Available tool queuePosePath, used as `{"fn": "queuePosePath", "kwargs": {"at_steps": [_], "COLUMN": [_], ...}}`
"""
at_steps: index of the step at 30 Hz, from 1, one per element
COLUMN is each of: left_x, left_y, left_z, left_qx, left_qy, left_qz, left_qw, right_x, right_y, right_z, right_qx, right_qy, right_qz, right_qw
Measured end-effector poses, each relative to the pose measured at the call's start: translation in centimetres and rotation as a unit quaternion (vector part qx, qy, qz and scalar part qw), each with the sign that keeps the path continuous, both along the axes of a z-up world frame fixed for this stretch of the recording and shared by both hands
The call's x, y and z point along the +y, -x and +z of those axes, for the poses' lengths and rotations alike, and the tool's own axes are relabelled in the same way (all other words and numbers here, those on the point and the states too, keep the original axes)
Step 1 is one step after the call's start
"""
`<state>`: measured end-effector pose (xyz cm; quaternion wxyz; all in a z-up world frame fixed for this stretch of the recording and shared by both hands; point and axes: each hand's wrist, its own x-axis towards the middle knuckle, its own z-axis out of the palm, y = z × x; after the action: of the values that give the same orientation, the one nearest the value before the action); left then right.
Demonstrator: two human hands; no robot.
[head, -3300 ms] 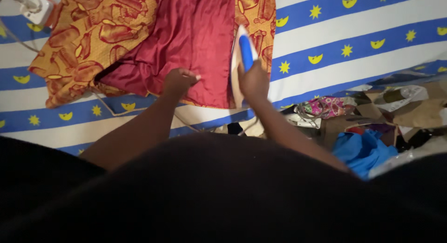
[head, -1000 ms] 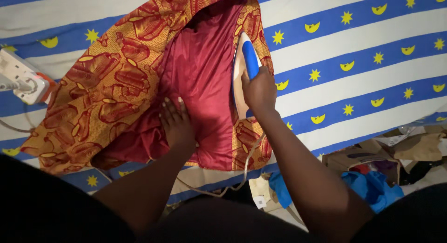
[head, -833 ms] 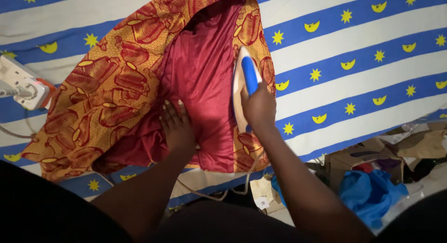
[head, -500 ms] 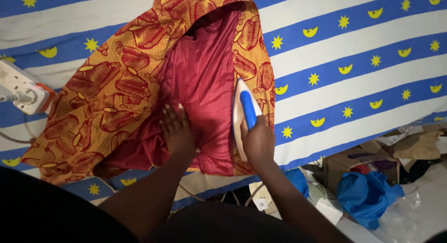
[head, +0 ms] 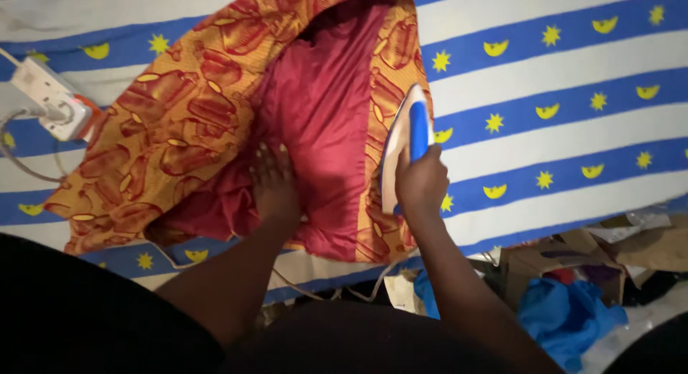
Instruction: The person irons a red and gold patterned garment laid on a bed. They repeatedly smooth the fabric with their hands and move the iron over different sections, occasionally lifting and repositioning the garment to access new areas.
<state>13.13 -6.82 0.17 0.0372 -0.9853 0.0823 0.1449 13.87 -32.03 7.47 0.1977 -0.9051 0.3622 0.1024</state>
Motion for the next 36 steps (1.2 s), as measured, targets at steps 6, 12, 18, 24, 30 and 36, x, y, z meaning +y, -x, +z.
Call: {"fn": "queuePosePath", "kwargs": {"at_steps": [6, 12, 18, 24, 30, 36], "left_x": [-0.5, -0.3, 0.9, 1.4, 0.9, 0.6], "left_y": [0.4, 0.6, 1.5, 1.6, 1.2, 1.6], "left_z": [-0.6, -0.4, -3.9, -4.9, -3.4, -3.6], "left_qx": [0.061, 0.107, -0.032, -0.011, 0.038, 0.055], "left_qy": [0.012, 0.012, 0.024, 0.021, 0.043, 0.024], "left_qz": [0.016, 0.034, 0.000, 0.000, 0.029, 0.034], "left_qw": [0.998, 0.994, 0.999, 1.000, 0.998, 0.998], "right_x": [-0.8, -1.6, -2.4, 0.7, 2.6, 0.1], "right_y": [6.9, 3.9, 2.2, 7.5, 8.0, 2.4], "right_z": [1.2, -0.9, -1.8, 1.0, 2.5, -0.6], "right_qx": [0.064, -0.002, -0.041, 0.024, 0.052, -0.041], "right_qy": [-0.038, 0.000, -0.016, -0.066, -0.060, -0.052], "right_qz": [-0.004, 0.005, -0.016, -0.040, -0.023, 0.019], "right_qw": [0.997, 1.000, 0.999, 0.997, 0.997, 0.998]}}
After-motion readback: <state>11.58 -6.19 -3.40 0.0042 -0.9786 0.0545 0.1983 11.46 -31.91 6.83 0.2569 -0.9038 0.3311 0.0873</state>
